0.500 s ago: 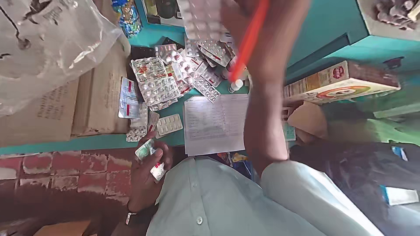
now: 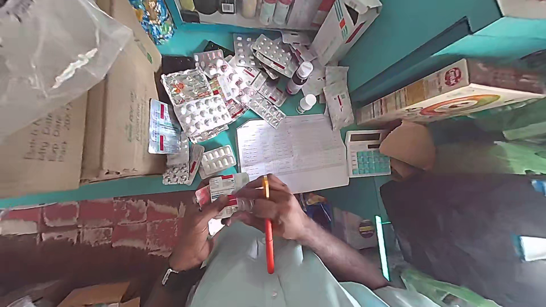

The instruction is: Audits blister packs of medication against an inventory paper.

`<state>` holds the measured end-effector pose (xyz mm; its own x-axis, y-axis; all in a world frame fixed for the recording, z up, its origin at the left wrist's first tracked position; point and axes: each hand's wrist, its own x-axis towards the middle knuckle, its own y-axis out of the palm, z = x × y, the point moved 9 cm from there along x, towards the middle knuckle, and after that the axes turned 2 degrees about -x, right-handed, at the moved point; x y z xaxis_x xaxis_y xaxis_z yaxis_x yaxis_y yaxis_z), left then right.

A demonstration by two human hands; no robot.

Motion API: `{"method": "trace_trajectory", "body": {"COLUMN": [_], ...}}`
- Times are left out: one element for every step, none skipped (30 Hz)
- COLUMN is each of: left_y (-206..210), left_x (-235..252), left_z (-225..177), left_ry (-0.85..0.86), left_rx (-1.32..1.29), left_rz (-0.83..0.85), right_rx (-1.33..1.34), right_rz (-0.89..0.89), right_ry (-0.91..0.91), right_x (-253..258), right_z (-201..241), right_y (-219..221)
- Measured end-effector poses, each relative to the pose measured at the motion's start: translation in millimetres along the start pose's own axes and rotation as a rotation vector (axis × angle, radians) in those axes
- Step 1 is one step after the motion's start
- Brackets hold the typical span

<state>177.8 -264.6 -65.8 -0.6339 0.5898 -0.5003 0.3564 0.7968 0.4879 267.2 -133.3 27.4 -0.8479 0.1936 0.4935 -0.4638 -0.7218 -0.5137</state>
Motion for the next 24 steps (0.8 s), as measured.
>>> {"method": "trace_trajectory", "body": {"left_y": [-1, -2, 0, 4, 10, 16, 21, 24, 27, 32, 37, 41, 47, 56, 66, 78, 92, 107, 123, 137, 148, 156, 161, 162], "left_x": [0, -1, -3, -4, -6, -7, -8, -8, -7, -6, -5, -3, -2, -1, 0, 1, 2, 3, 5, 8, 13, 19, 25, 31], "left_z": [0, -1, -3, -6, -8, -9, -9, -9, -10, -12, -15, -19, -23, -25, -25, -20, -13, -5, 4, 15, 26, 38, 48, 55], "left_ry": [0.012, 0.034, 0.064, 0.097, 0.123, 0.145, 0.162, 0.174, 0.189, 0.207, 0.229, 0.259, 0.298, 0.341, 0.375, 0.4, 0.421, 0.435, 0.418, 0.361, 0.281, 0.204, 0.15, 0.108], "left_rx": [0.002, 0.02, 0.057, 0.112, 0.149, 0.178, 0.2, 0.221, 0.239, 0.251, 0.274, 0.311, 0.372, 0.466, 0.592, 0.756, 0.933, 1.073, 1.154, 1.192, 1.215, 1.229, 1.216, 1.17], "left_rz": [0.053, 0.119, 0.198, 0.274, 0.348, 0.41, 0.467, 0.486, 0.491, 0.497, 0.508, 0.528, 0.565, 0.618, 0.677, 0.731, 0.766, 0.793, 0.83, 0.876, 0.922, 0.953, 0.961, 0.951], "right_rx": [0.04, 0.117, 0.218, 0.341, 0.468, 0.574, 0.636, 0.654, 0.65, 0.632, 0.606, 0.576, 0.549, 0.522, 0.512, 0.526, 0.564, 0.571, 0.526, 0.467, 0.387, 0.293, 0.213, 0.149], "right_rz": [-0.045, -0.069, -0.075, -0.075, -0.076, -0.076, -0.075, -0.076, -0.084, -0.099, -0.115, -0.146, -0.206, -0.295, -0.402, -0.485, -0.545, -0.579, -0.58, -0.562, -0.513, -0.449, -0.39, -0.358], "right_ry": [0.099, 0.216, 0.335, 0.442, 0.508, 0.534, 0.535, 0.526, 0.516, 0.504, 0.489, 0.468, 0.445, 0.43, 0.439, 0.483, 0.533, 0.565, 0.59, 0.605, 0.612, 0.629, 0.645, 0.644], "right_x": [-3, -7, -13, -19, -25, -30, -33, -34, -36, -37, -39, -41, -44, -48, -54, -59, -63, -66, -68, -67, -63, -57, -54, -52], "right_z": [-7, -15, -25, -34, -40, -43, -44, -44, -44, -44, -46, -49, -55, -64, -75, -88, -102, -114, -125, -134, -140, -144, -148, -152], "right_y": [-4, -5, -4, -1, 2, 5, 5, 4, 1, -3, -9, -18, -32, -49, -66, -82, -95, -104, -108, -110, -110, -108, -105, -102]}}
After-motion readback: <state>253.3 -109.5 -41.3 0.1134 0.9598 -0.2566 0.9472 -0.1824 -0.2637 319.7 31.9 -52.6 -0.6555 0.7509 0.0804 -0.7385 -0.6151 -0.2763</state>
